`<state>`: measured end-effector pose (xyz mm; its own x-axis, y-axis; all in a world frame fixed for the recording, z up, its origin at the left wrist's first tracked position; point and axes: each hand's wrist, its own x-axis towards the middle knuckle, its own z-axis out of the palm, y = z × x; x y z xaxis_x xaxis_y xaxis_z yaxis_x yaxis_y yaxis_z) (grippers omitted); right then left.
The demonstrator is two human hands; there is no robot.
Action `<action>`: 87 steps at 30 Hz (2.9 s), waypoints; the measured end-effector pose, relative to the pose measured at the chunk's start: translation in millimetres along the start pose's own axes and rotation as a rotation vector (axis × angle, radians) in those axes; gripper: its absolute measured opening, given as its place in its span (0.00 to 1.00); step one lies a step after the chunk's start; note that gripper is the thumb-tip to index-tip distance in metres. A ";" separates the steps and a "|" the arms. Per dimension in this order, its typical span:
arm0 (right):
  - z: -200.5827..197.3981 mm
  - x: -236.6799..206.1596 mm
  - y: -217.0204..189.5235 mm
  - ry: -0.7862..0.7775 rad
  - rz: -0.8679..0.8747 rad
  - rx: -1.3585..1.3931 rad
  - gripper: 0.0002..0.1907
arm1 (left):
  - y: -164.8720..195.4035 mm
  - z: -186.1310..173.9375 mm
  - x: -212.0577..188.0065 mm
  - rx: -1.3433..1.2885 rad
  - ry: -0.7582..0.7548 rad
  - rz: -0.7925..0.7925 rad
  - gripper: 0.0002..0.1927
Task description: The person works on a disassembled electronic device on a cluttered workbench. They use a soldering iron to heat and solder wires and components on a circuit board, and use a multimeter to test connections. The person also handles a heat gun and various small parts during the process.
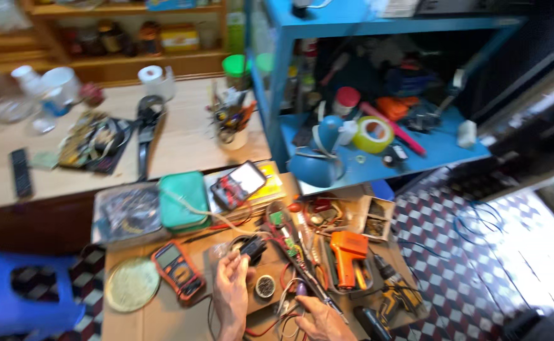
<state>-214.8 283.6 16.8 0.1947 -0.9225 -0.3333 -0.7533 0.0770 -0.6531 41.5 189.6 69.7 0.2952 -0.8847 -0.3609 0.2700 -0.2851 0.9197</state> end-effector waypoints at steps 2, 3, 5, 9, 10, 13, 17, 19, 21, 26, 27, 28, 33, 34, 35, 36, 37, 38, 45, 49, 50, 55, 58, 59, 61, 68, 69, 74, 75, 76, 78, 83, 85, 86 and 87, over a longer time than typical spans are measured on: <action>-2.3 -12.2 15.4 0.023 -0.083 -0.010 0.30 | -22.7 20.3 -5.6 -0.086 -0.119 -0.075 0.17; -1.2 -17.3 21.4 0.031 -0.129 -0.017 0.31 | -34.4 28.7 -7.7 -0.129 -0.174 -0.111 0.17; 6.1 -26.2 29.8 -0.022 0.114 0.053 0.33 | -57.4 45.2 -16.5 -0.085 -0.264 -0.220 0.21; 10.4 -54.8 50.8 0.008 0.310 0.140 0.35 | -85.1 80.0 -50.9 -0.189 -0.439 -0.364 0.20; 6.3 -59.0 58.0 0.035 0.279 0.135 0.35 | -86.0 86.1 -59.0 -0.133 -0.461 -0.226 0.18; -2.7 -83.5 81.7 0.079 0.273 0.195 0.35 | -91.0 102.0 -89.2 -0.024 -0.542 0.015 0.17; -29.6 -113.9 139.0 0.094 0.373 0.336 0.33 | -122.2 151.5 -114.8 -0.077 -0.560 -0.124 0.14; -37.0 -136.7 175.1 0.169 0.363 0.341 0.32 | -153.0 182.1 -131.1 -0.098 -0.539 -0.180 0.16; -53.1 -159.5 216.0 0.284 0.329 0.301 0.30 | -187.3 221.0 -151.8 -0.144 -0.535 -0.193 0.15; -111.1 -207.2 290.4 0.247 0.501 0.387 0.34 | -251.3 301.8 -229.1 -0.111 -0.541 -0.111 0.10; -122.5 -212.7 296.4 0.235 0.520 0.410 0.34 | -254.5 313.1 -241.7 -0.118 -0.538 -0.138 0.10; -135.3 -217.5 302.0 0.204 0.479 0.402 0.34 | -254.6 322.5 -250.9 -0.090 -0.541 -0.170 0.11; -173.1 -207.9 319.1 0.146 0.449 0.332 0.35 | -231.3 345.9 -264.7 0.005 -0.475 -0.327 0.14; -174.0 -200.8 324.1 0.141 0.428 0.356 0.35 | -226.2 351.2 -260.3 -0.009 -0.460 -0.290 0.16; -175.4 -194.1 331.8 0.139 0.409 0.378 0.35 | -221.5 360.4 -252.5 -0.026 -0.448 -0.253 0.19; -178.4 -187.1 342.2 0.142 0.390 0.396 0.34 | -217.8 369.5 -246.0 -0.045 -0.440 -0.214 0.21; -179.4 -176.6 350.7 0.145 0.396 0.472 0.34 | -214.2 378.5 -240.5 -0.037 -0.432 -0.231 0.21; -180.0 -164.6 357.6 0.143 0.402 0.545 0.34 | -210.1 388.3 -234.9 -0.031 -0.421 -0.250 0.21; -265.9 -114.6 375.2 0.089 0.336 0.424 0.31 | -181.3 477.0 -210.6 -0.041 -0.452 -0.074 0.21; -311.5 -93.3 318.4 -0.005 0.440 0.395 0.28 | -162.2 469.9 -195.3 0.010 -0.419 0.060 0.21; -319.5 -85.0 300.8 -0.051 0.391 0.354 0.28 | -157.2 463.3 -192.1 0.063 -0.357 -0.001 0.20; -337.9 -57.3 241.5 -0.254 0.095 0.237 0.27 | -143.5 430.1 -192.3 -0.136 -0.054 -0.009 0.20; -342.0 -42.1 226.1 -0.377 0.051 0.290 0.28 | -137.7 407.8 -195.6 -0.100 0.172 -0.041 0.20; -342.7 -36.7 222.2 -0.398 0.038 0.231 0.27 | -136.2 401.3 -197.4 -0.082 0.234 0.001 0.20; -346.3 -28.4 217.1 -0.424 0.018 0.116 0.27 | -132.6 386.9 -199.4 -0.063 0.340 0.100 0.19; -328.5 -13.2 185.3 -0.537 -0.127 0.018 0.27 | -91.7 274.1 -167.7 0.454 0.734 0.281 0.15; -323.7 -10.5 178.5 -0.537 -0.134 0.023 0.27 | -78.4 246.7 -151.0 0.607 0.752 0.206 0.15; -282.1 22.2 131.2 -0.513 -0.080 0.002 0.28 | -22.3 124.1 -46.3 1.222 0.620 0.689 0.29; -269.7 29.7 118.5 -0.496 -0.073 0.074 0.28 | -13.4 105.4 -21.1 1.291 0.525 0.655 0.32; -258.8 38.4 107.0 -0.478 -0.068 0.140 0.28 | -8.0 89.9 3.2 1.353 0.433 0.621 0.35; -236.4 54.0 83.7 -0.439 -0.041 0.103 0.29 | -2.0 67.4 49.7 1.457 0.248 0.481 0.38; -195.8 72.8 44.4 -0.373 -0.018 0.108 0.28 | -13.9 33.1 99.1 1.473 -0.075 0.374 0.35; -189.6 75.4 34.8 -0.375 0.037 0.181 0.28 | -15.7 28.6 105.7 1.444 -0.072 0.441 0.35; -188.4 78.2 30.8 -0.373 0.055 0.163 0.28 | -14.7 27.4 106.9 1.394 -0.099 0.405 0.34; -187.0 81.6 26.4 -0.373 0.071 0.145 0.28 | -12.3 25.8 106.9 1.346 -0.122 0.367 0.32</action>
<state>-336.3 139.6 99.5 0.3800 -0.7142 -0.5878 -0.6819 0.2130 -0.6997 46.1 89.1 23.8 0.0570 -0.9913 -0.1189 -0.9000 -0.1026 0.4236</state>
